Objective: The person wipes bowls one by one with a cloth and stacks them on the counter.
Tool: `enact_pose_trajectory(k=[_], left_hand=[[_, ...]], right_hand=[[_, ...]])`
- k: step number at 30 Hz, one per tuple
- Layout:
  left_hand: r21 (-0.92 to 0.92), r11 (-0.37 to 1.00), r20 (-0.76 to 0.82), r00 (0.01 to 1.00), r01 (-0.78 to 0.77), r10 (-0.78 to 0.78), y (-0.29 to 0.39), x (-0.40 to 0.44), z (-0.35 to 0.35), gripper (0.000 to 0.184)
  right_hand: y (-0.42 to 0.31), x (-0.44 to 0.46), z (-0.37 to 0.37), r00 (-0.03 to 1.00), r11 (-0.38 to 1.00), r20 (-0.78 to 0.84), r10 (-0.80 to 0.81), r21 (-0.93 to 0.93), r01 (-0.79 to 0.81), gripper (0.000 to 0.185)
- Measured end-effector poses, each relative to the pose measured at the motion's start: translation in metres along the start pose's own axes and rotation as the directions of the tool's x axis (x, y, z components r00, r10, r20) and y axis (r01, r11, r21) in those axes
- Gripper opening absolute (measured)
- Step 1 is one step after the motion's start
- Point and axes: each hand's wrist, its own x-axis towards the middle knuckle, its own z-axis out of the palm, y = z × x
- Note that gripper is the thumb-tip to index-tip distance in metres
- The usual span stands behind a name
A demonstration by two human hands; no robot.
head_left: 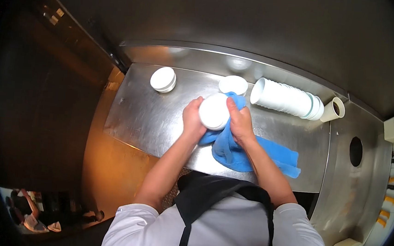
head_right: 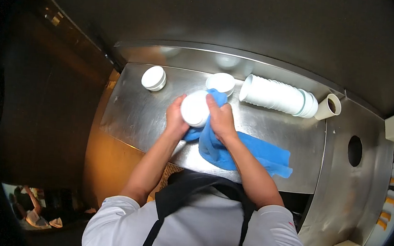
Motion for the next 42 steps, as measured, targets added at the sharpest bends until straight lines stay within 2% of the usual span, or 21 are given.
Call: enact_pose_trajectory(k=[2,5,6,8,10,11,13,16,17,19,21,22,24,25,28,29,32,35,39,41,42], left_hand=[[0.345,0.849,0.117,0.916,-0.400,0.383,-0.013,-0.009,0.003,0.030],[0.523,0.605,0.384,0.800,-0.600,0.462,-0.020,-0.030,0.017,0.043],[0.382,0.850,0.305,0.918,-0.363,0.254,-0.011,-0.035,0.024,0.043],[0.015,0.972,0.309,0.923,0.235,-0.228,0.014,-0.030,0.026,0.043],[0.082,0.864,0.697,0.591,0.497,-0.406,0.020,-0.003,-0.011,0.048],[0.056,0.894,0.701,0.620,0.445,-0.352,0.013,-0.001,-0.019,0.050],[0.130,0.981,0.195,0.967,0.142,-0.166,-0.004,-0.011,0.001,0.057],[0.069,0.858,0.222,0.830,0.510,-0.511,0.033,-0.032,0.023,0.054],[0.157,0.811,0.635,0.571,0.563,-0.520,0.034,-0.010,-0.010,0.055],[0.387,0.915,0.447,0.845,0.111,-0.291,0.015,-0.011,-0.012,0.060],[0.382,0.922,0.362,0.906,0.069,-0.218,0.003,-0.017,-0.009,0.061],[0.383,0.923,0.317,0.931,0.047,-0.179,-0.002,-0.021,-0.005,0.062],[0.050,0.866,0.292,0.822,0.498,-0.489,0.015,-0.020,-0.003,0.058],[0.142,0.811,0.570,0.623,0.568,-0.536,0.025,-0.013,-0.019,0.054],[0.122,0.817,0.362,0.741,0.564,-0.566,0.019,-0.015,-0.019,0.052],[0.111,0.865,0.241,0.831,0.489,-0.501,0.010,-0.018,-0.015,0.046],[0.183,0.967,0.355,0.905,0.178,-0.234,-0.006,-0.018,-0.025,0.042],[0.133,0.977,0.411,0.888,0.166,-0.207,0.001,-0.034,-0.016,0.031],[0.401,0.910,0.372,0.926,-0.102,-0.060,-0.012,-0.051,-0.001,0.019],[0.643,0.627,0.420,0.887,-0.439,0.190,-0.038,-0.052,-0.005,0.009],[0.651,0.497,0.518,0.814,-0.574,0.262,-0.037,-0.054,-0.006,0.008]], right_hand=[[0.006,0.008,-0.002,0.995,0.993,0.016,0.100,0.063,-0.101,0.043],[0.041,-0.009,-0.003,0.987,0.993,0.133,-0.093,0.079,0.083,0.051],[0.059,-0.012,-0.006,0.836,0.767,0.370,-0.406,-0.360,0.531,0.055],[0.055,-0.014,-0.011,0.653,0.421,0.585,-0.481,-0.500,0.757,0.053],[0.042,-0.017,-0.018,0.776,0.617,0.550,-0.309,-0.505,0.604,0.047],[0.043,-0.020,-0.019,0.832,0.724,0.508,-0.221,-0.487,0.489,0.046],[0.044,-0.018,-0.011,0.885,0.810,0.401,-0.236,-0.422,0.408,0.046],[0.019,-0.018,-0.012,0.582,0.304,0.664,-0.470,-0.497,0.812,0.046],[0.015,-0.021,-0.010,0.764,0.598,0.599,-0.239,-0.529,0.602,0.049],[0.035,-0.013,-0.010,0.831,0.579,0.521,-0.195,-0.623,0.526,0.051],[0.039,-0.016,-0.002,0.929,0.813,0.362,-0.080,-0.515,0.271,0.052],[0.036,-0.018,-0.002,0.862,0.670,0.445,-0.241,-0.566,0.480,0.050],[0.034,-0.024,-0.007,0.623,0.258,0.629,-0.465,-0.577,0.775,0.045],[0.038,-0.018,-0.012,0.509,0.232,0.685,-0.521,-0.460,0.857,0.043],[0.032,-0.027,-0.010,0.712,0.478,0.571,-0.409,-0.531,0.700,0.039],[0.038,-0.023,-0.014,0.555,0.296,0.604,-0.572,-0.479,0.826,0.032],[0.038,-0.024,-0.016,0.983,0.956,0.140,-0.121,-0.251,0.153,0.027],[0.027,0.001,-0.024,0.940,0.997,-0.332,-0.075,-0.047,0.063,0.037],[0.041,0.000,-0.021,0.895,0.996,-0.437,-0.091,-0.048,0.078,0.040],[0.055,-0.014,0.006,0.830,0.920,-0.404,-0.385,-0.239,0.310,0.044],[0.054,-0.015,0.002,0.908,0.961,-0.318,-0.273,-0.140,0.240,0.047]])
